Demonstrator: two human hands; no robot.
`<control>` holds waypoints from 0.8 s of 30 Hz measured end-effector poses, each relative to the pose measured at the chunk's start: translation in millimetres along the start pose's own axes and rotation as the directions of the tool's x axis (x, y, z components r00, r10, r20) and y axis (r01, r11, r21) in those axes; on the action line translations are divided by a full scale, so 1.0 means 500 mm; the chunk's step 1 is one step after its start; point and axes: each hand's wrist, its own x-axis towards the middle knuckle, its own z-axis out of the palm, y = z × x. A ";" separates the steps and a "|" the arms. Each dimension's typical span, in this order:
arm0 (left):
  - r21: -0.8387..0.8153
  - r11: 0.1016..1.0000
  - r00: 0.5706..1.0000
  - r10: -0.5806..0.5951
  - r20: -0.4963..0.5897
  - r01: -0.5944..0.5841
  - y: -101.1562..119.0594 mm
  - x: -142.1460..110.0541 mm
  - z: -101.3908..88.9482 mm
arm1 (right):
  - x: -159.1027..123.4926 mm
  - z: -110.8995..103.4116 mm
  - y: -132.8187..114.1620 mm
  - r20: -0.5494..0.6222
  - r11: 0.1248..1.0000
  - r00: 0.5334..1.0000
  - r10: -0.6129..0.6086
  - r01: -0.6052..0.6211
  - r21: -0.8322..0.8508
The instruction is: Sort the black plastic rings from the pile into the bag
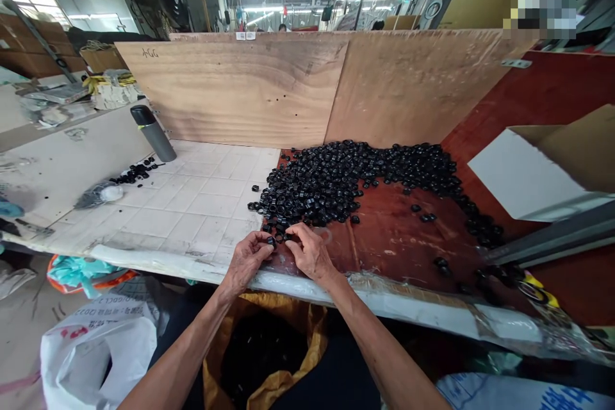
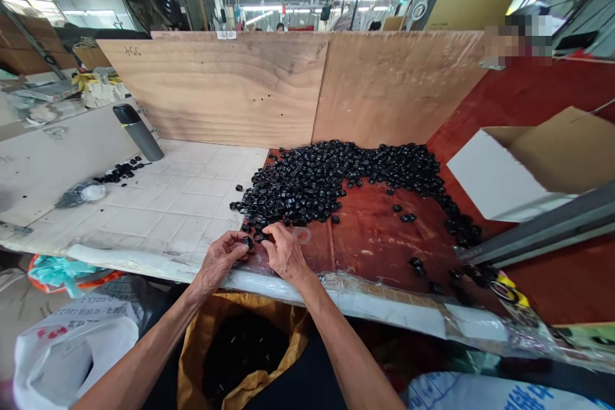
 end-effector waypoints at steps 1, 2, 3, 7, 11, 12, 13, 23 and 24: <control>-0.015 1.000 1.000 -0.002 0.005 0.002 0.002 -0.001 -0.001 | 0.000 -0.002 -0.004 -0.008 0.997 1.000 0.024 -0.023 0.078; -0.027 1.000 1.000 -0.007 0.017 0.007 0.003 -0.003 -0.001 | 0.000 -0.005 -0.008 -0.005 0.989 0.999 0.039 -0.038 0.141; -0.039 0.999 0.999 -0.012 0.036 0.014 0.004 -0.004 -0.002 | 0.001 -0.007 -0.011 0.007 0.981 0.999 0.046 -0.047 0.189; -0.070 0.997 0.994 -0.029 0.105 0.036 0.004 -0.006 -0.006 | 0.003 -0.010 -0.020 0.092 0.953 0.994 0.057 -0.082 0.292; -0.089 0.995 0.992 -0.038 0.118 0.048 -0.001 -0.005 -0.008 | 0.003 -0.008 -0.023 0.135 0.928 0.981 0.137 -0.175 0.330; -0.093 0.994 0.992 -0.039 0.119 0.050 -0.002 -0.004 -0.008 | 0.003 -0.007 -0.023 0.128 0.931 0.983 0.130 -0.165 0.326; -0.098 0.994 0.992 -0.039 0.119 0.051 -0.003 -0.004 -0.008 | 0.004 -0.007 -0.024 0.115 0.937 0.987 0.110 -0.141 0.319; -0.039 0.999 0.996 -0.003 0.088 0.007 -0.006 -0.007 -0.003 | -0.003 -0.002 -0.021 0.095 0.939 0.987 0.128 -0.152 0.310; -0.026 1.000 0.997 0.005 0.082 -0.002 -0.006 -0.007 -0.002 | -0.003 -0.003 -0.022 0.083 0.945 0.989 0.125 -0.144 0.292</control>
